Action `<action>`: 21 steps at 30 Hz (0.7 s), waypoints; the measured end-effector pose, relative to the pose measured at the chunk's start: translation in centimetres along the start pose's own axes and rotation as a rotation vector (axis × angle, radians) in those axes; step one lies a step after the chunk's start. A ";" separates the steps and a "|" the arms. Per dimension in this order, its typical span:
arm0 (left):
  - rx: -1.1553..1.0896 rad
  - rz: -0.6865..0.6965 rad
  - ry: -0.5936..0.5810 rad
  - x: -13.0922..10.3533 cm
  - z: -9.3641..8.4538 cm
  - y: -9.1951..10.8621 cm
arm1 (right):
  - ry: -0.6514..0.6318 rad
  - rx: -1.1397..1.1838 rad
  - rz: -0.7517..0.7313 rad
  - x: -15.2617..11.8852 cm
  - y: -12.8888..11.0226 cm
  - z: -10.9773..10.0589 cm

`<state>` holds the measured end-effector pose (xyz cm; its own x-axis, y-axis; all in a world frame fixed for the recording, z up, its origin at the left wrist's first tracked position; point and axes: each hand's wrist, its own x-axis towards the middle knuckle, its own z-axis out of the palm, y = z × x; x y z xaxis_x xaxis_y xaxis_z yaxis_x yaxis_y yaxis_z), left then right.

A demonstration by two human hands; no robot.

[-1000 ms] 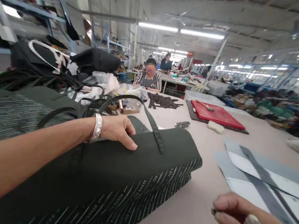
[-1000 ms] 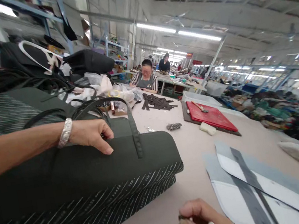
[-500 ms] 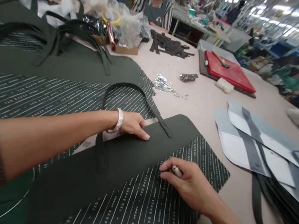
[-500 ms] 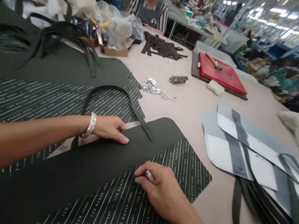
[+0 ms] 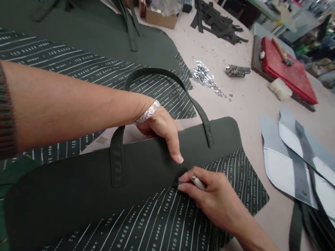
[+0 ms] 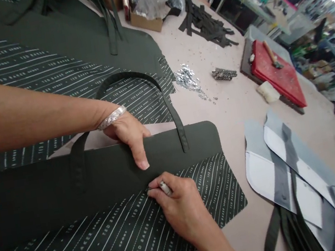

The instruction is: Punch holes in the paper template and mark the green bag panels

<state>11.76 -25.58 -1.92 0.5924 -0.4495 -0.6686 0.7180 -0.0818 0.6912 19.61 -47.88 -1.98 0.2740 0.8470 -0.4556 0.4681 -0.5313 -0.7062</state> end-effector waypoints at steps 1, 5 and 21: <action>-0.046 -0.013 -0.049 0.2 0.1 -0.1 | 0.013 -0.012 -0.015 0.0 -0.1 0.1; -0.125 -0.030 -0.082 0.9 0.1 -0.7 | 0.040 -0.046 -0.048 -0.1 -0.3 0.3; -0.251 -0.080 -0.029 1.4 0.0 -1.4 | 0.054 -0.212 -0.072 0.8 0.2 -0.3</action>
<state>11.58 -26.14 -3.83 0.5220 -0.4757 -0.7080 0.8325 0.1033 0.5443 20.16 -47.31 -2.38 0.2757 0.8854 -0.3741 0.6525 -0.4582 -0.6035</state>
